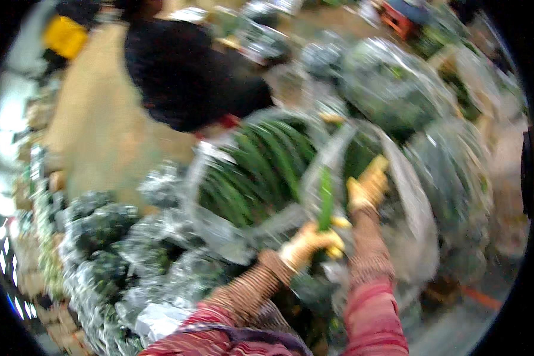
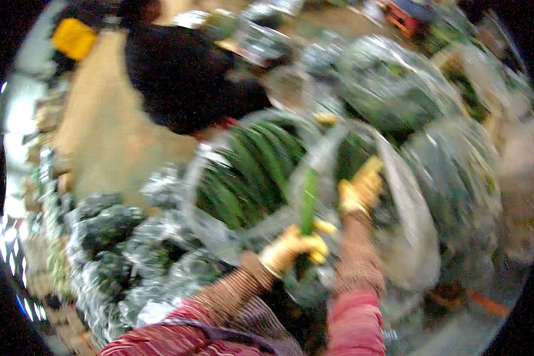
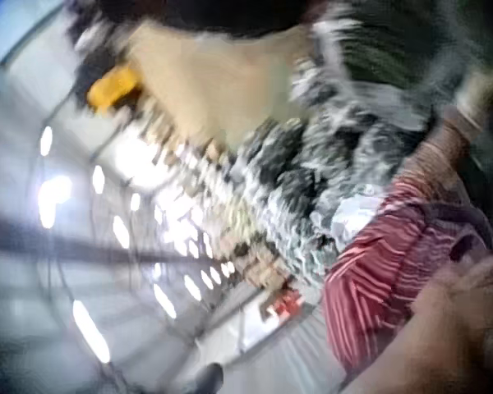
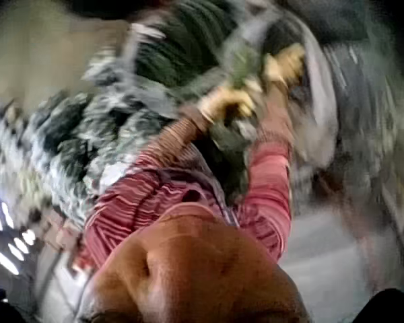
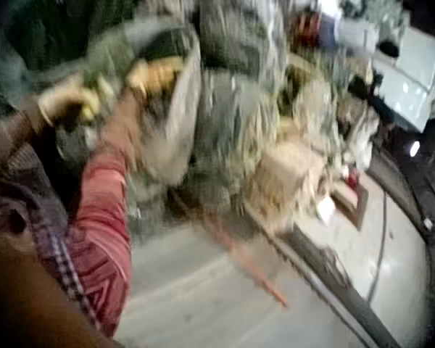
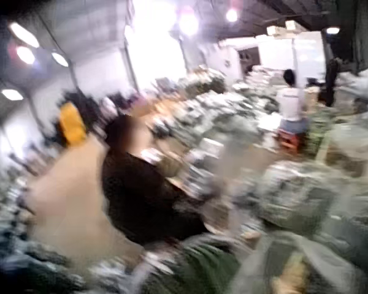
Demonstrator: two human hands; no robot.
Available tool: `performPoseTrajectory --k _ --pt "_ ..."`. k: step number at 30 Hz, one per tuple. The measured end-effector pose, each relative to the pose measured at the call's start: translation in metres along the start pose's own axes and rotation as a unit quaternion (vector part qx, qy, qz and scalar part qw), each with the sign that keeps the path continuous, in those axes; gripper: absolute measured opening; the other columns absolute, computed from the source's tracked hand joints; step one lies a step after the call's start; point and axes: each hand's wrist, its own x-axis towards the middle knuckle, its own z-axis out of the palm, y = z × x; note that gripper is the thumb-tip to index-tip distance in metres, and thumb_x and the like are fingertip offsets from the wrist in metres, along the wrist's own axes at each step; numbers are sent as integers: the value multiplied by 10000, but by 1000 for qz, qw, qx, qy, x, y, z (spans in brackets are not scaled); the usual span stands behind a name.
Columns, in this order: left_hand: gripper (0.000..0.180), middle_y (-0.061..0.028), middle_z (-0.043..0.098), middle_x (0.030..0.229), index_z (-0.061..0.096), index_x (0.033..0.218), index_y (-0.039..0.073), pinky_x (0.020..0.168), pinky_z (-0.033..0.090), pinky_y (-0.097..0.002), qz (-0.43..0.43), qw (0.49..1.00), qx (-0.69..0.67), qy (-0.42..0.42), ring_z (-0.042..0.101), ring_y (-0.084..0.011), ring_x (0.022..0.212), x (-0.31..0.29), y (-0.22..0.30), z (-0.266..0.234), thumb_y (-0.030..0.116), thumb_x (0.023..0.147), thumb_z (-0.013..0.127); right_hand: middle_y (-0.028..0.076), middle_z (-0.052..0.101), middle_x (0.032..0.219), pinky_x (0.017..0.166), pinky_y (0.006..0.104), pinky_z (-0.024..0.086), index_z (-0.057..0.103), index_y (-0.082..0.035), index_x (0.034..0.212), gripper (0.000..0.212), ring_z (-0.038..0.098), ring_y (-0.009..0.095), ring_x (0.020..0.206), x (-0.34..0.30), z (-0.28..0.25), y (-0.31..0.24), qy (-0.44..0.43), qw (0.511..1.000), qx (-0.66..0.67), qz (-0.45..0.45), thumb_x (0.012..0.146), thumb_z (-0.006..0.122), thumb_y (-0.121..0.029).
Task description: The person sorts cucumbers from large piles and places them into plastic bags by hand while wearing gloves.
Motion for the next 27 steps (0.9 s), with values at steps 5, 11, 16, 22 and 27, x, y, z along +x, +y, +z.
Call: performPoseTrajectory --k 5,11,16,22,27 --pt "672 -99 612 1051 385 1372 57 801 499 -291 -15 985 -154 -74 614 -171 944 5 0 -19 269 804 676 219 441 1273 992 469 379 120 -130 1449 1058 424 411 1186 24 27 55 133 990 -36 -29 576 709 -24" --pt "762 -74 413 1398 297 1427 85 1070 316 -370 58 982 -160 -87 408 -226 1279 29 1 -27 245 787 678 209 198 1478 1107 408 209 61 -36 1466 1013 228 361 1350 -32 -13 52 89 920 222 -310 600 583 27" --pt "716 -83 498 1323 397 1369 95 1076 310 -391 1 959 -269 -88 469 -220 1213 54 -31 -46 337 775 716 231 171 1490 1104 428 178 76 -6 1460 946 212 360 1358 -79 -25 19 -48 907 159 -386 851 485 -604" --pt "620 -136 542 1258 424 1334 65 1013 394 -455 19 935 -353 -20 537 -295 1130 34 -24 -60 189 780 674 257 369 1390 1051 386 298 233 16 1419 755 394 328 1281 -79 -11 5 -263 846 291 -360 904 534 -447" --pt "800 -158 503 1308 291 1407 84 967 410 -547 141 948 -245 -145 493 -401 1166 8 24 -48 263 737 691 109 628 1134 881 320 447 591 9 1166 321 586 191 1011 -68 -22 22 -276 823 487 -96 925 544 -197"
